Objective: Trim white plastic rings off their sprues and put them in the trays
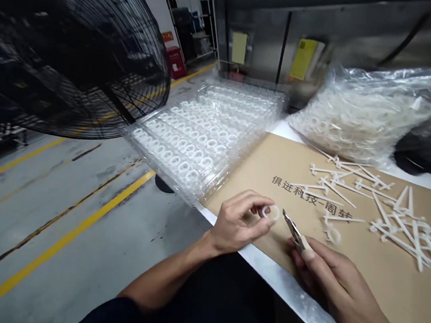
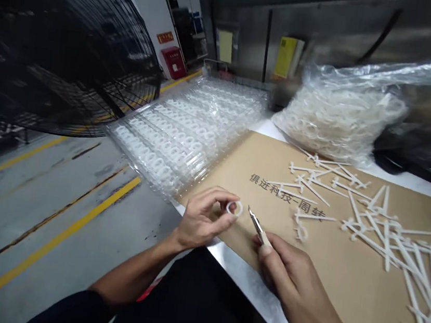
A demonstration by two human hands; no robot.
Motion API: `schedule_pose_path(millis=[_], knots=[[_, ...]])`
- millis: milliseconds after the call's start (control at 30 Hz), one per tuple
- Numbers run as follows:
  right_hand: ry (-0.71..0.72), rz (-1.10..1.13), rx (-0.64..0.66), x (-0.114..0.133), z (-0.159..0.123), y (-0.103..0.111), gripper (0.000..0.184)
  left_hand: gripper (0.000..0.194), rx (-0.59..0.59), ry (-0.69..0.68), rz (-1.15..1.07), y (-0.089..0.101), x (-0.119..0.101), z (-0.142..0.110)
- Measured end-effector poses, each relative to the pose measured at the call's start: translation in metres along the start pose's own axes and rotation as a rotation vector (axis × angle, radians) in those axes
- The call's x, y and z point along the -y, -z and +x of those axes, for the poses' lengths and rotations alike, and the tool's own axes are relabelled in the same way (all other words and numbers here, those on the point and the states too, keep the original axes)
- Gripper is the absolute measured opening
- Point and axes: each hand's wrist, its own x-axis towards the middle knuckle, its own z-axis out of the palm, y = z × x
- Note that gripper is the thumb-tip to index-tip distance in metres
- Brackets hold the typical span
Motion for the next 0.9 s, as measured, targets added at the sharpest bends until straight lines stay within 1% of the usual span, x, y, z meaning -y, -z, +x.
schedule_pose_path(millis=[100, 167, 267, 333, 367, 433, 500, 567, 600, 667, 733, 800, 900], knots=[[0.004, 0.016, 0.011, -0.002, 0.001, -0.001, 0.044, 0.022, 0.036, 0.024, -0.023, 0.019, -0.021, -0.002], [0.003, 0.017, 0.013, -0.002, 0.002, -0.002, 0.044, 0.027, 0.075, 0.037, -0.06, 0.038, -0.038, -0.003], [0.011, 0.014, 0.014, 0.0, 0.003, -0.003, 0.045, 0.034, 0.132, 0.034, -0.073, 0.075, -0.052, 0.008], [0.02, 0.019, 0.02, -0.001, 0.004, -0.003, 0.044, 0.035, 0.159, 0.018, 0.003, 0.103, -0.049, 0.027], [0.028, 0.021, 0.021, -0.001, 0.004, -0.003, 0.044, 0.034, 0.166, 0.011, 0.07, 0.116, -0.042, 0.041], [0.045, 0.024, 0.023, -0.001, 0.005, -0.003, 0.044, 0.03, 0.166, 0.008, 0.241, 0.143, -0.018, 0.074], [0.057, 0.029, 0.021, 0.0, 0.006, -0.004, 0.044, 0.031, 0.2, 0.041, 0.418, 0.165, 0.016, 0.113], [0.056, 0.035, 0.024, 0.002, 0.006, -0.004, 0.045, 0.032, 0.198, 0.082, 0.529, 0.179, 0.052, 0.149], [0.054, 0.035, 0.023, 0.003, 0.006, -0.004, 0.045, 0.031, 0.215, 0.11, 0.575, 0.182, 0.068, 0.165], [0.063, 0.025, 0.02, 0.005, 0.006, -0.005, 0.045, 0.023, 0.246, 0.136, 0.602, 0.182, 0.094, 0.189], [0.091, 0.012, 0.011, 0.005, 0.005, -0.005, 0.045, 0.014, 0.289, 0.146, 0.609, 0.175, 0.109, 0.204], [0.118, 0.009, 0.01, 0.005, 0.005, -0.005, 0.043, 0.009, 0.33, 0.152, 0.622, 0.168, 0.113, 0.211], [0.14, 0.009, 0.014, 0.005, 0.005, -0.005, 0.04, 0.006, 0.349, 0.143, 0.665, 0.164, 0.106, 0.216]])
